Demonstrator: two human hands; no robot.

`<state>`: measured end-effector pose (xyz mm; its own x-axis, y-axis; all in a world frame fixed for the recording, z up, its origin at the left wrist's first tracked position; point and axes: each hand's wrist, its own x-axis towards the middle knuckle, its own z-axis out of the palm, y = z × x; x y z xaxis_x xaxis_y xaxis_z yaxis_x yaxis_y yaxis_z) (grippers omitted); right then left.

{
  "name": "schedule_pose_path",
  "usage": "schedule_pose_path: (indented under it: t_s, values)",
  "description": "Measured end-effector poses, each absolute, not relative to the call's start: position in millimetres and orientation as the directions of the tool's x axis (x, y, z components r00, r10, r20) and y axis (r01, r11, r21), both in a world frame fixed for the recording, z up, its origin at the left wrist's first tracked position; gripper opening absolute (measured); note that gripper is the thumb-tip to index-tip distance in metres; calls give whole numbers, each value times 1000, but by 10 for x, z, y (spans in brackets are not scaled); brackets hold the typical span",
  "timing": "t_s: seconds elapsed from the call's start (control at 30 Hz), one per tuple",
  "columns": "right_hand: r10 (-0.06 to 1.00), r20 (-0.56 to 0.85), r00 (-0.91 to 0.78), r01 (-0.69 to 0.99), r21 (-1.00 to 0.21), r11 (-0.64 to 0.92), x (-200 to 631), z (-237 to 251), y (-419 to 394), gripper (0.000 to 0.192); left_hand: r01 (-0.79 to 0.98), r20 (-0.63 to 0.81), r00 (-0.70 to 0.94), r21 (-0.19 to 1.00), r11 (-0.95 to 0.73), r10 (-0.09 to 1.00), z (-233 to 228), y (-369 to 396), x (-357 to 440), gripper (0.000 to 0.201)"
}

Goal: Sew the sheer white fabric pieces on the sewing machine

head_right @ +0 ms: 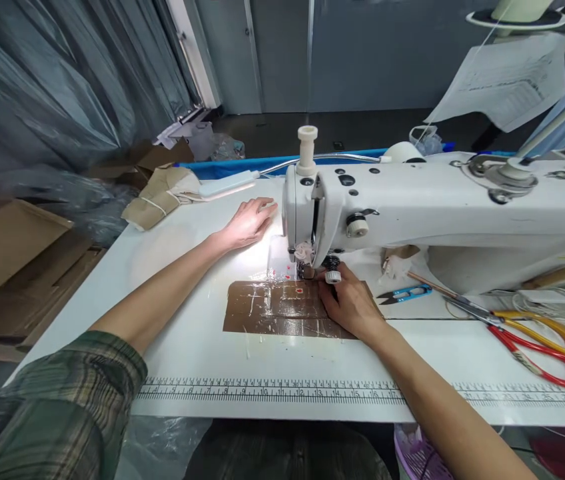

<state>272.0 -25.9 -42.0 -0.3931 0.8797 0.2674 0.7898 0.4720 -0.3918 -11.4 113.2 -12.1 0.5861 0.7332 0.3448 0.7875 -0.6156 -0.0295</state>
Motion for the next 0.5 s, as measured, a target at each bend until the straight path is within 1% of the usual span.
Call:
schedule_pose_path:
  t_s: [0.07,0.13,0.17,0.2,0.27,0.33,0.4,0.43,0.5]
  values:
    - [887,259,-381,787,-413,458,2711,-406,-272,28,743,349,626,7,-670,698,-117,1103,-136,43]
    - [898,255,-359,776,-453,439,2711,-375,-275,27,667,293,705,37,-744,646,-90,1051,-149,43]
    - [902,250,-351,757,-492,431,2718,-351,-269,27,644,253,733,37,-764,631,-71,1017,-153,42]
    - [908,240,-343,727,-545,418,2731,-320,-254,27,643,215,745,21,-766,631,-50,980,-158,39]
    - [925,203,-321,655,-658,372,2772,-245,-201,24,689,162,721,-59,-722,674,-8,898,-179,33]
    - [956,150,-253,621,-732,279,2828,-160,-123,23,739,134,673,-149,-657,727,29,814,-226,30]
    - [982,108,-153,639,-748,182,2893,-79,-44,26,758,115,649,-185,-626,752,55,736,-304,31]
    - [987,94,-129,657,-737,157,2927,-43,-18,28,765,114,641,-174,-620,759,64,700,-352,31]
    - [979,117,-165,705,-681,200,2981,18,-16,26,783,132,622,-93,-616,772,78,638,-457,30]
